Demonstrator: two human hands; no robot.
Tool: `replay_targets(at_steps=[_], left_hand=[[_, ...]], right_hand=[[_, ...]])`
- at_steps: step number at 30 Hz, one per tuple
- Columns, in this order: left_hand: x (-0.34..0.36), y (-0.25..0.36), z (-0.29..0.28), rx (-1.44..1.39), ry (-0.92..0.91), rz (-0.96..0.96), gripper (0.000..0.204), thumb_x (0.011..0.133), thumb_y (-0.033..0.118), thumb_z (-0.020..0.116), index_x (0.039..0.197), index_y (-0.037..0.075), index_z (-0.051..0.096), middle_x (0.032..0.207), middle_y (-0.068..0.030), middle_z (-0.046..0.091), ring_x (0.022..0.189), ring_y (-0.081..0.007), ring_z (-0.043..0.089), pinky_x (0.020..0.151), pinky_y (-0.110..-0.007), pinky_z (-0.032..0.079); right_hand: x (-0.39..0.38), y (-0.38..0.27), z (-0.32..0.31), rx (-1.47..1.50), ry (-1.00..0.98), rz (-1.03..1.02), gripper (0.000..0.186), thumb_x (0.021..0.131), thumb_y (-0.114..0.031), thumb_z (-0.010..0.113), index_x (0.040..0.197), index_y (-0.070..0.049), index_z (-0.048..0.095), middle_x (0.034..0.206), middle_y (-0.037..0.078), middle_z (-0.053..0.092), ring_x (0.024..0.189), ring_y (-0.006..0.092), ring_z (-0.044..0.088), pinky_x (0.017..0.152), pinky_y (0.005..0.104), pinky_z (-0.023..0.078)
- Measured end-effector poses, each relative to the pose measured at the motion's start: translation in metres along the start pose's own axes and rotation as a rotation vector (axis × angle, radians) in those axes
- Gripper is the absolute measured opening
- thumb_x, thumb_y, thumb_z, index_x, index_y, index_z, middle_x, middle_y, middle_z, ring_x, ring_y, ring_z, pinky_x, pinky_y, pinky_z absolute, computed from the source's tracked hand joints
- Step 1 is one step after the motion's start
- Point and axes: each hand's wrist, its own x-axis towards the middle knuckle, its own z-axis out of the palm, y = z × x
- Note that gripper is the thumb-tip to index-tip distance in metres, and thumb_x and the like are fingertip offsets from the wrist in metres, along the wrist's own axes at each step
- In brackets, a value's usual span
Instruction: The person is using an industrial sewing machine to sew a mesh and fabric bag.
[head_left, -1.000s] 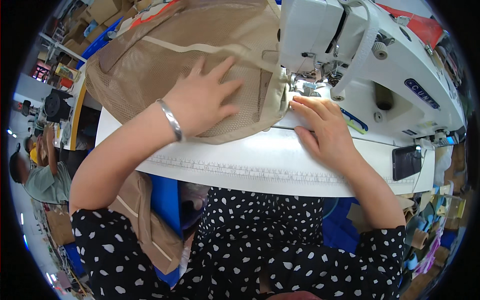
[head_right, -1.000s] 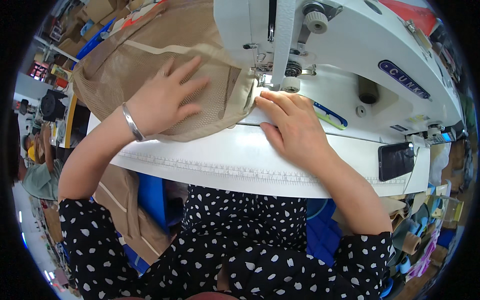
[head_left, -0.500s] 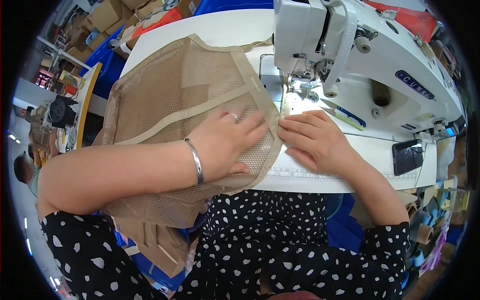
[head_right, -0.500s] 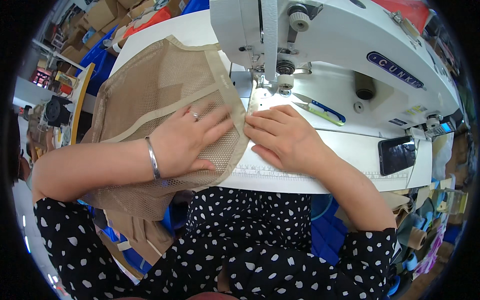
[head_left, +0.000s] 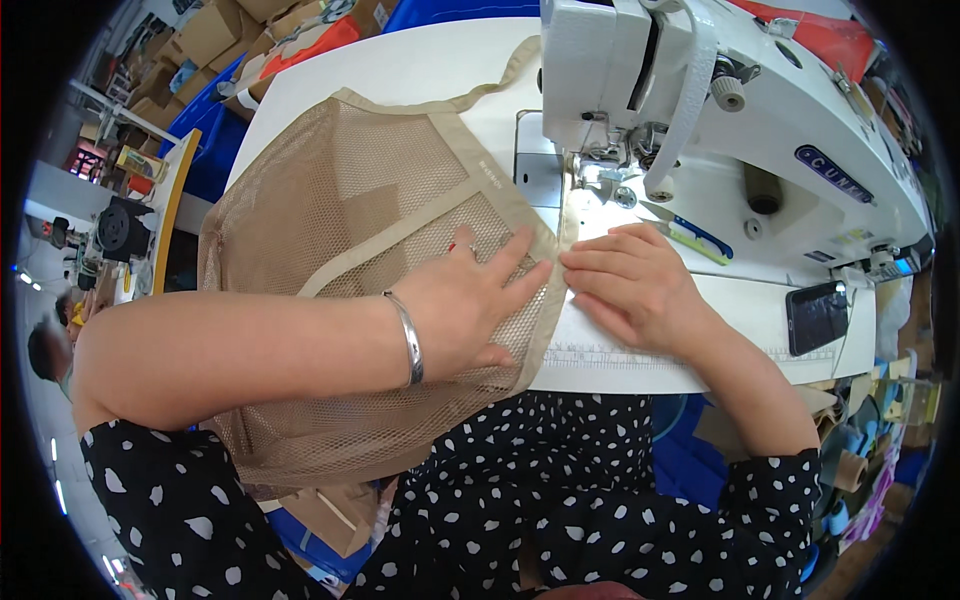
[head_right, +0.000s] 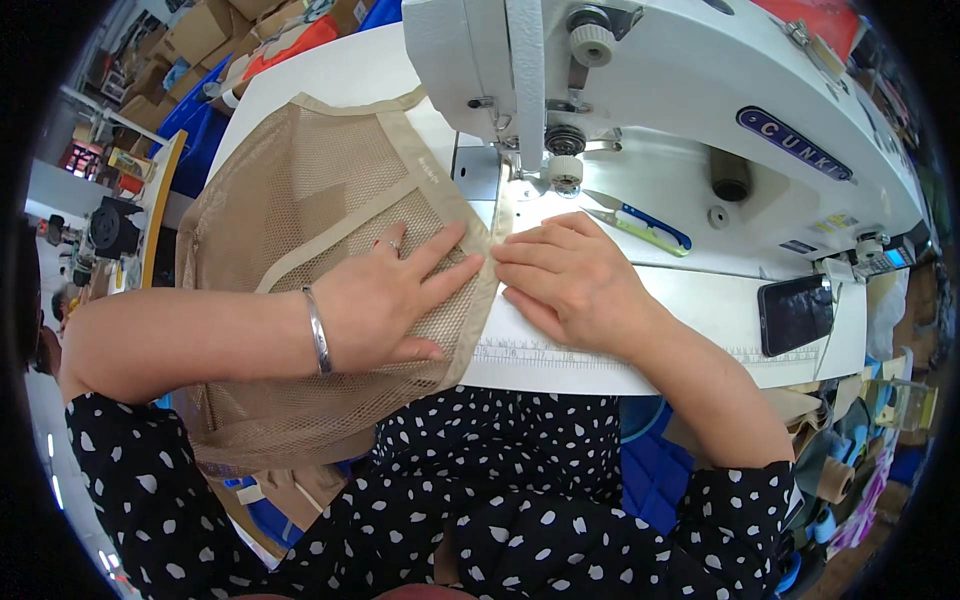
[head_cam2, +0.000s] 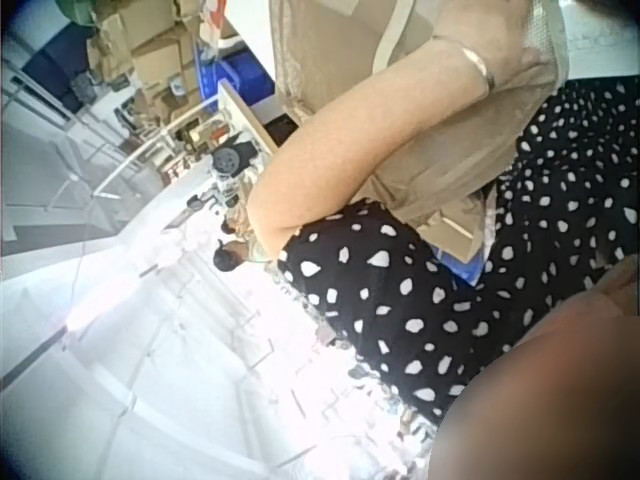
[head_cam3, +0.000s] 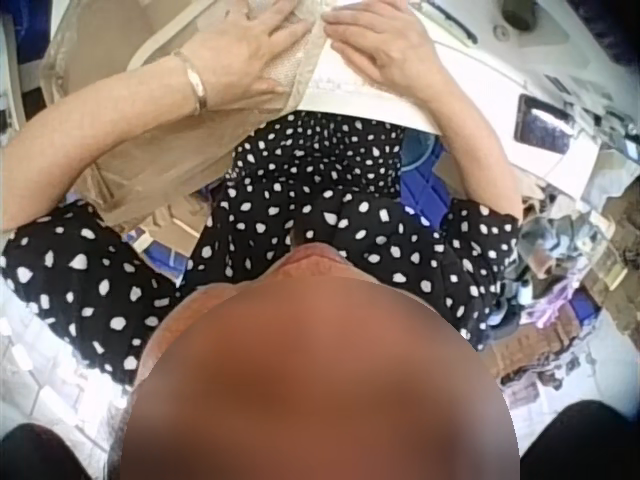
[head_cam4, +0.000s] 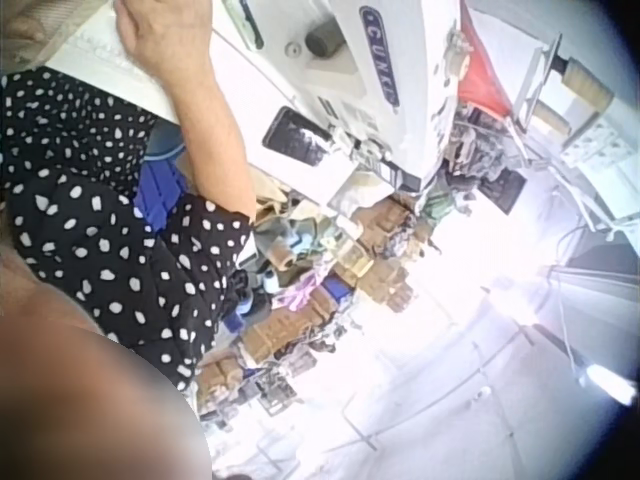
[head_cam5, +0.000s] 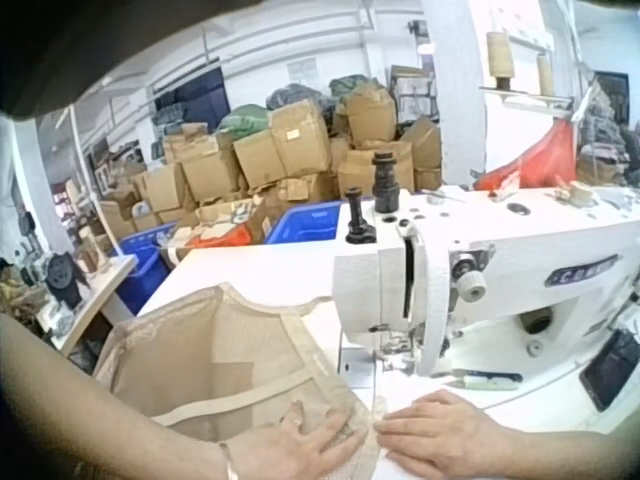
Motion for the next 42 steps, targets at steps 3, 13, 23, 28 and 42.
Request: replay_targets(at_steps=[3, 13, 23, 28, 42], left_hand=[[0.003, -0.002, 0.004, 0.017, 0.068, -0.003, 0.092, 0.092, 0.055, 0.069, 0.163, 0.014, 0.028, 0.167, -0.0256, 0.023, 0.127, -0.0619, 0.050, 0.107, -0.055, 0.051], [0.021, -0.014, 0.000, 0.022, 0.116, -0.052, 0.088, 0.093, 0.057, 0.065, 0.163, 0.016, 0.030, 0.167, -0.0234, 0.026, 0.124, -0.0581, 0.055, 0.108, -0.053, 0.050], [0.041, -0.028, -0.015, -0.014, 0.075, -0.121, 0.087, 0.094, 0.063, 0.061, 0.162, 0.016, 0.034, 0.167, -0.0231, 0.027, 0.120, -0.0496, 0.062, 0.108, -0.048, 0.050], [0.049, -0.038, -0.040, -0.148, -0.056, -0.149, 0.088, 0.095, 0.068, 0.057, 0.162, 0.013, 0.036, 0.168, -0.0239, 0.026, 0.131, -0.0489, 0.055, 0.114, -0.047, 0.045], [-0.181, 0.080, -0.070, 0.238, 0.170, -0.033, 0.069, 0.082, 0.034, 0.076, 0.148, 0.031, 0.056, 0.160, -0.0111, 0.046, 0.150, -0.0378, 0.037, 0.122, -0.061, 0.027]], right_hand=[[0.000, 0.001, 0.000, -0.036, 0.008, 0.034, 0.022, 0.081, -0.011, 0.079, 0.103, -0.006, 0.075, 0.113, 0.004, 0.075, 0.106, 0.0218, 0.069, 0.096, 0.0405, 0.051], [0.000, 0.003, 0.002, -0.075, -0.033, 0.243, 0.026, 0.086, -0.016, 0.075, 0.111, -0.007, 0.072, 0.128, 0.005, 0.070, 0.120, 0.0258, 0.062, 0.105, 0.0445, 0.043], [0.002, 0.001, 0.000, -0.089, -0.096, 0.315, 0.043, 0.090, -0.022, 0.072, 0.128, -0.004, 0.065, 0.142, 0.008, 0.062, 0.128, 0.0291, 0.055, 0.110, 0.0456, 0.039], [0.002, 0.002, 0.000, -0.091, -0.107, 0.322, 0.045, 0.090, -0.022, 0.072, 0.130, -0.004, 0.065, 0.141, 0.009, 0.062, 0.129, 0.0295, 0.055, 0.111, 0.0459, 0.039], [0.001, -0.017, -0.003, -0.130, -0.151, 0.210, 0.053, 0.089, -0.019, 0.071, 0.139, -0.005, 0.058, 0.143, 0.013, 0.059, 0.129, 0.0310, 0.054, 0.110, 0.0462, 0.040]])
